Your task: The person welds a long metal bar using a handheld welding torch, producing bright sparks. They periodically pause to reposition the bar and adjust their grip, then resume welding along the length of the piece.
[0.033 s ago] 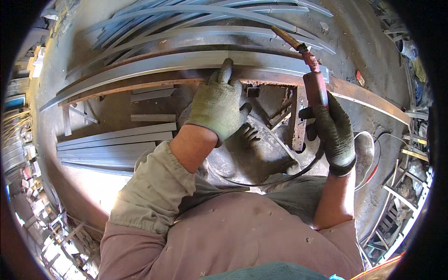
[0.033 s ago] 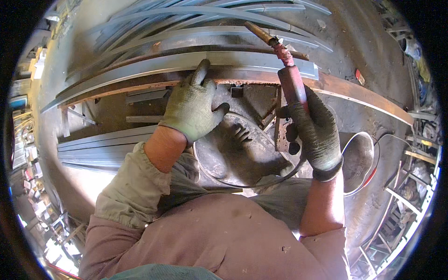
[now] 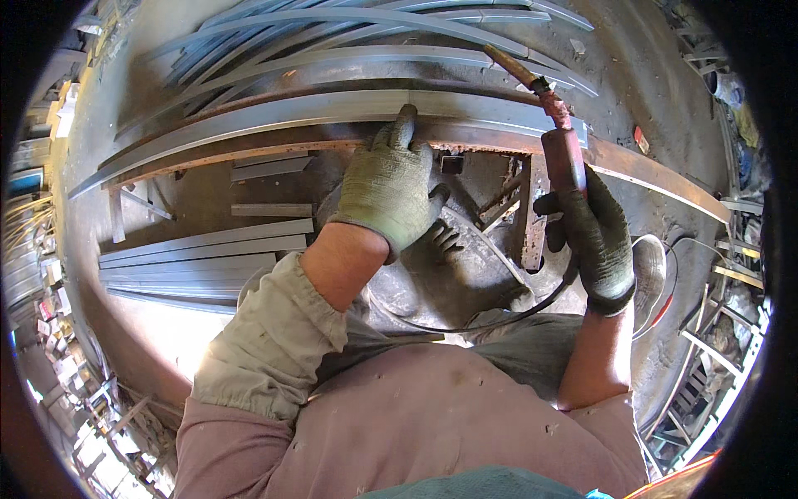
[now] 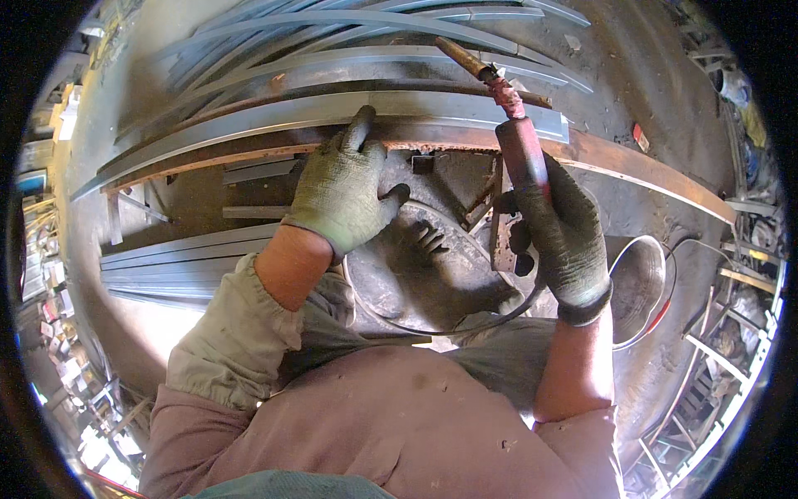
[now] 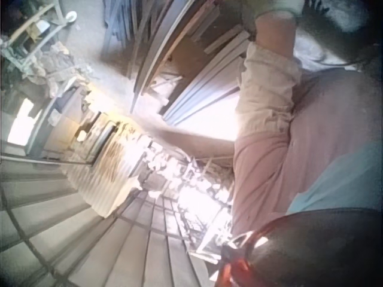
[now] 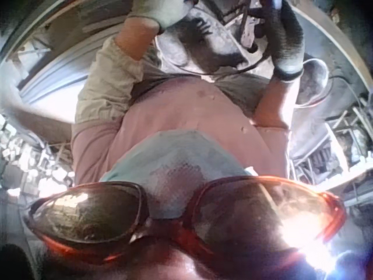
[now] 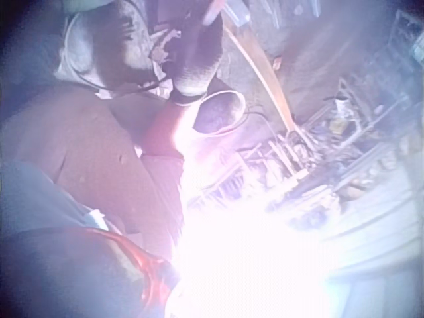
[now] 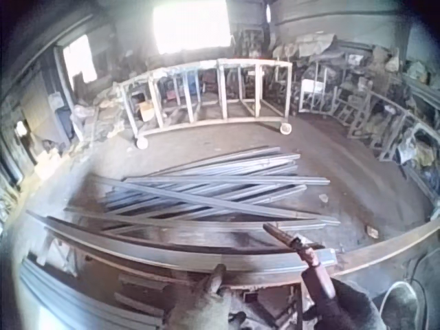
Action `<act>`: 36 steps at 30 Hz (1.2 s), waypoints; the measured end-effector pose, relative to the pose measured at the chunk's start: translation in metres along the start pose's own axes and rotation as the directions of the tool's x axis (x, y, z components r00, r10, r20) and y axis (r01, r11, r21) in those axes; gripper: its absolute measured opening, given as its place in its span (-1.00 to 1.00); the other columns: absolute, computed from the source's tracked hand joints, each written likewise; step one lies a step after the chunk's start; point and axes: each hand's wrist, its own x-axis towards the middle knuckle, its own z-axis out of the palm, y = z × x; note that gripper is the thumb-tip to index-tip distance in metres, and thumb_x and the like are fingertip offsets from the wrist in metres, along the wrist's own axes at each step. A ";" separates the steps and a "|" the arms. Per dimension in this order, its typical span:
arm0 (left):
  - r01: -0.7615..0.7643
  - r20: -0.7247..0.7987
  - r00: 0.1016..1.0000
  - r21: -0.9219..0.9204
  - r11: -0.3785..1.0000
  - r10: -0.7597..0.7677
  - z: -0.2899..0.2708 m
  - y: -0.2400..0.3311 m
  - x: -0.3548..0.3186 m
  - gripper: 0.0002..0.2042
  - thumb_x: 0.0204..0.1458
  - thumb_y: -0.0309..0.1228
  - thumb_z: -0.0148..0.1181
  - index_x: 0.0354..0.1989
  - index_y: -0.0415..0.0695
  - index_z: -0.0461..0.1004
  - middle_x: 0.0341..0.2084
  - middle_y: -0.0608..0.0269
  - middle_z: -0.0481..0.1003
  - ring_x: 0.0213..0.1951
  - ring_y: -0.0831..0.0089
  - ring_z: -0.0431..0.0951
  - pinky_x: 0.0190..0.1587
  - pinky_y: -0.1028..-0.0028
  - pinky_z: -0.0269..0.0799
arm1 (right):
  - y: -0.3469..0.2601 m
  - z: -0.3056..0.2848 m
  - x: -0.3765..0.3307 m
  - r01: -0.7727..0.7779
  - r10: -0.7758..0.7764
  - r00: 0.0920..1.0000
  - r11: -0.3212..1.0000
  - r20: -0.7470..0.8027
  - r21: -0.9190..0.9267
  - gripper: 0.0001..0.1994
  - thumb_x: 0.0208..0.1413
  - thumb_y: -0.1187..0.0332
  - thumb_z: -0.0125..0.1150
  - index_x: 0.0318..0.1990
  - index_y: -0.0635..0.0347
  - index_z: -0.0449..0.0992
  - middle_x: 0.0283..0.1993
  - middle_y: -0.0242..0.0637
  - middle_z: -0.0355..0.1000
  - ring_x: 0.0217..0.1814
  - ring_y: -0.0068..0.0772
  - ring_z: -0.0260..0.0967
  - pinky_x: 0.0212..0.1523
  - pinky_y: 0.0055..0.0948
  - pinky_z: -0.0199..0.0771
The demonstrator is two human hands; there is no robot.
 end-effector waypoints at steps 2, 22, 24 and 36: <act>-0.029 -0.005 1.000 0.015 0.999 0.029 0.005 -0.005 0.002 -0.35 0.12 -0.05 0.57 0.23 -0.30 0.63 0.66 -0.31 0.21 0.48 -0.28 0.46 0.52 -0.05 0.44 | -0.002 0.007 0.001 -0.025 0.025 0.999 1.000 -0.044 -0.013 -0.44 0.63 0.02 0.24 0.49 0.29 0.53 -0.13 -0.26 0.71 -0.37 -0.58 0.52 -0.33 -0.48 0.53; -0.033 0.053 0.998 0.039 0.999 0.031 -0.003 -0.005 0.007 -0.35 0.14 -0.14 0.48 0.34 -0.32 0.62 0.62 -0.31 0.29 0.51 -0.23 0.44 0.53 -0.05 0.42 | -0.037 0.050 0.011 -0.006 0.007 1.000 0.977 0.002 -0.214 -0.53 0.66 0.11 0.25 0.48 0.24 0.61 -0.17 -0.40 0.58 -0.38 -0.67 0.44 -0.36 -0.48 0.45; -0.021 0.073 0.997 -0.019 1.000 0.022 -0.006 -0.006 0.008 -0.36 0.14 -0.16 0.47 0.34 -0.32 0.61 0.61 -0.31 0.31 0.51 -0.24 0.46 0.52 -0.04 0.43 | -0.036 0.051 0.011 0.021 -0.018 1.000 0.971 0.014 -0.238 -0.55 0.67 0.15 0.23 0.48 0.25 0.61 -0.19 -0.42 0.56 -0.39 -0.67 0.43 -0.37 -0.47 0.44; -0.010 0.130 0.992 0.020 1.000 0.008 -0.027 0.003 0.009 -0.57 0.27 -0.27 0.32 0.25 -0.20 0.71 0.56 -0.32 0.40 0.16 -0.07 0.78 0.24 -0.01 0.62 | -0.048 0.058 0.015 0.005 0.033 0.993 0.948 0.114 -0.317 -0.57 0.67 0.17 0.16 0.43 0.27 0.62 -0.27 -0.30 0.60 -0.32 -0.53 0.50 -0.23 -0.39 0.50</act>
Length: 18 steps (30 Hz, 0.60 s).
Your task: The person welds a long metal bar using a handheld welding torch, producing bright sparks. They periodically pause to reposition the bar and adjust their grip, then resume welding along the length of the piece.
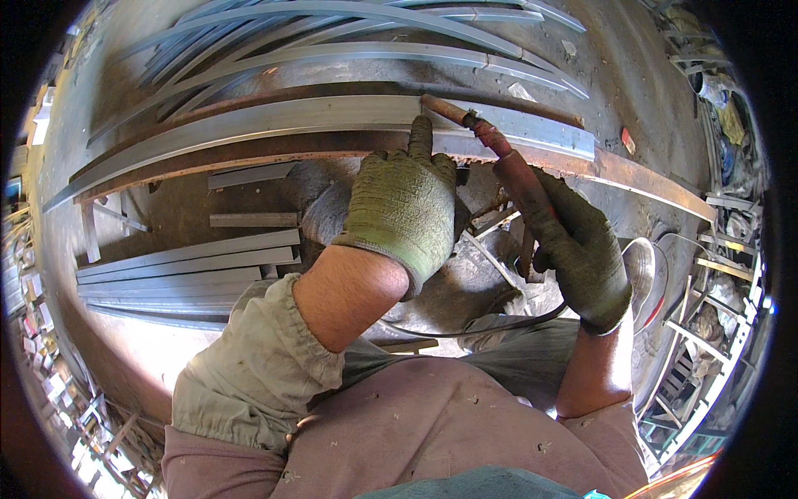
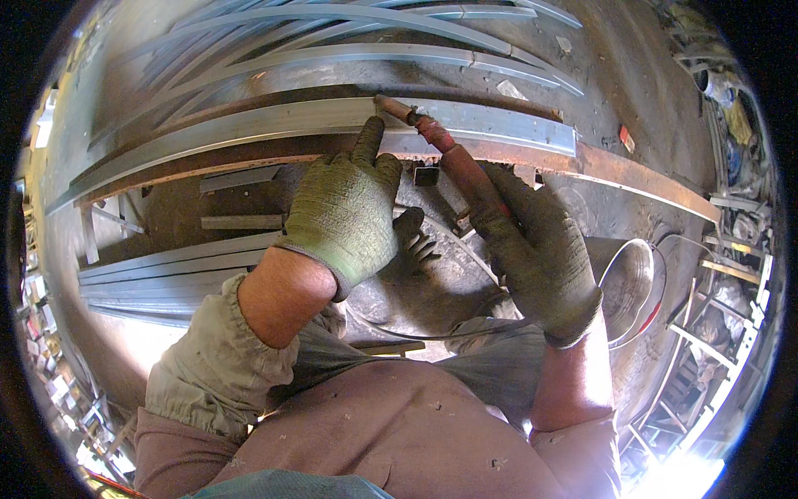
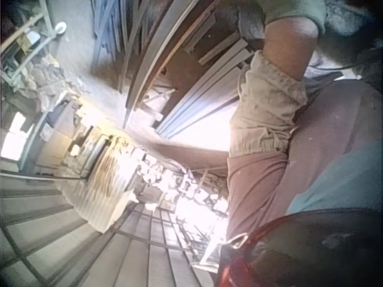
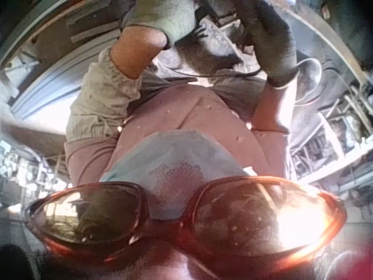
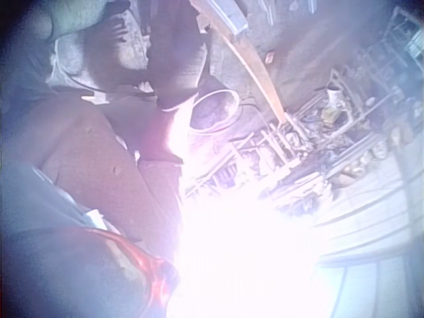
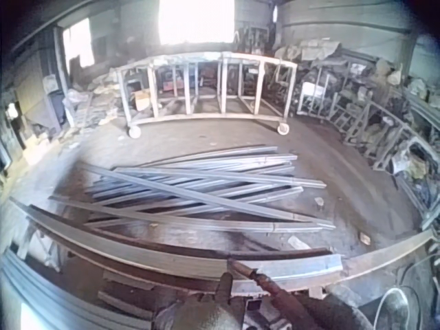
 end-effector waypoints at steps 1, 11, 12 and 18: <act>-0.003 0.001 1.000 0.003 1.000 0.003 -0.001 0.000 -0.001 -0.57 0.27 -0.26 0.33 0.24 -0.20 0.71 0.56 -0.32 0.40 0.16 -0.06 0.78 0.24 -0.01 0.62 | 0.004 0.000 0.001 0.051 -0.052 0.999 0.998 -0.011 -0.027 -0.58 0.66 0.17 0.17 0.42 0.27 0.62 -0.22 -0.24 0.63 -0.26 -0.46 0.54 -0.15 -0.35 0.53; -0.028 -0.038 0.999 0.025 0.999 0.029 0.002 -0.003 0.001 -0.59 0.29 -0.28 0.29 0.23 -0.20 0.71 0.55 -0.33 0.41 0.22 -0.10 0.75 0.25 -0.03 0.61 | 0.008 0.005 0.003 0.081 -0.084 0.995 0.995 -0.058 -0.061 -0.63 0.64 0.21 0.22 0.34 0.28 0.68 -0.01 -0.05 0.74 0.04 -0.28 0.66 0.22 -0.24 0.59; -0.054 -0.114 0.992 0.042 0.998 0.059 0.001 -0.004 0.000 -0.59 0.30 -0.28 0.28 0.23 -0.21 0.70 0.55 -0.34 0.40 0.23 -0.11 0.73 0.27 -0.04 0.61 | 0.008 0.005 0.002 0.065 -0.068 0.996 0.997 -0.055 -0.050 -0.63 0.64 0.21 0.22 0.34 0.28 0.68 0.00 -0.05 0.74 0.04 -0.30 0.66 0.22 -0.25 0.59; -0.006 0.078 0.997 -0.002 1.000 0.006 -0.005 -0.001 0.001 -0.51 0.31 -0.13 0.35 0.28 -0.21 0.69 0.56 -0.35 0.38 0.25 -0.11 0.71 0.31 -0.05 0.59 | 0.004 0.005 0.002 0.004 -0.003 0.999 0.999 -0.042 0.032 -0.56 0.63 0.18 0.28 0.48 0.22 0.61 -0.15 -0.37 0.61 -0.25 -0.62 0.46 -0.18 -0.48 0.44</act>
